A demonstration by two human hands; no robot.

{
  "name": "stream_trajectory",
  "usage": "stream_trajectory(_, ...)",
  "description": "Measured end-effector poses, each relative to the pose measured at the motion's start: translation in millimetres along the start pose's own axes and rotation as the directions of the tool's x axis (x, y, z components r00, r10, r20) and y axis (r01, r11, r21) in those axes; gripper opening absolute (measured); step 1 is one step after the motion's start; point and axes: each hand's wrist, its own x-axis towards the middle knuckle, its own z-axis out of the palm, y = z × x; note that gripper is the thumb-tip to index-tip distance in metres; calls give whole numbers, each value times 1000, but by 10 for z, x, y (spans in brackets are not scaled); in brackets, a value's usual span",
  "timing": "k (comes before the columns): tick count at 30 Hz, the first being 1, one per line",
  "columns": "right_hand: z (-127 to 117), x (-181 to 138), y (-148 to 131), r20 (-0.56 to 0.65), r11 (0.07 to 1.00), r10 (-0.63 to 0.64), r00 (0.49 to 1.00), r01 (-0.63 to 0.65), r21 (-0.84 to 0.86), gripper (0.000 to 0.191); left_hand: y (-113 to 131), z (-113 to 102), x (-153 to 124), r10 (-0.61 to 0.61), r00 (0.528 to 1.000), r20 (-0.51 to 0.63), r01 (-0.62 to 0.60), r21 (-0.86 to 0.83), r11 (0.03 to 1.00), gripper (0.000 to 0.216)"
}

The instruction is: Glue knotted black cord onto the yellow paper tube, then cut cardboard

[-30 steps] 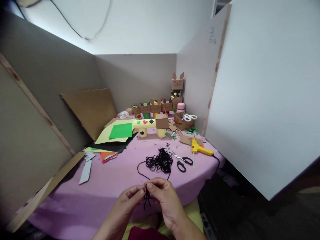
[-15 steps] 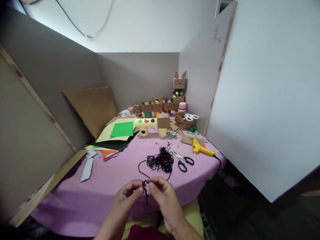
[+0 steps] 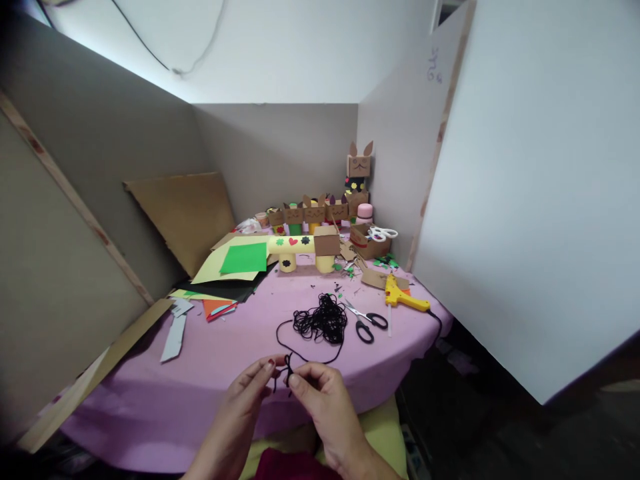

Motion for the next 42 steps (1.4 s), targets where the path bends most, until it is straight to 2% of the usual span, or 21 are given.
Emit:
stream_trajectory(4, -3, 3, 16, -2, 999, -33, 999, 32, -20, 22, -18, -10, 13, 138, 988, 75, -142, 48, 989, 14)
stream_trajectory(7, -6, 10, 25, 0, 996, -62, 998, 62, -62, 22, -45, -18, 23, 170, 979, 109, -179, 75, 981, 15)
stream_trajectory(17, -33, 39, 18, 67, 942, -173, 983, 185, -282, 21, 24, -24, 59, 68, 982, 176, -87, 105, 991, 19)
stream_trajectory(23, -2, 20, -51, 79, 861, -239, 968, 249, -443, 20, 77, -12, 59, 62, 981, 186, -81, 95, 992, 17)
stream_trajectory(30, -7, 31, -57, 83, 820, -280, 956, 283, -498, 16, 76, -17, 61, 49, 978, 203, -65, 74, 995, 18)
stream_trajectory(36, 5, 40, -30, 93, 751, -337, 937, 327, -573, 16, -12, -24, 55, 163, 980, 114, -182, 185, 966, 14)
stream_trajectory(39, -28, 54, -36, 134, 717, -314, 940, 327, -616, 14, 36, -21, 79, 160, 985, 65, -167, 127, 978, 17)
stream_trajectory(42, -111, 136, -88, 117, 738, -300, 947, 308, -601, 14, 76, -68, 193, 152, 988, -14, -151, 58, 987, 19)
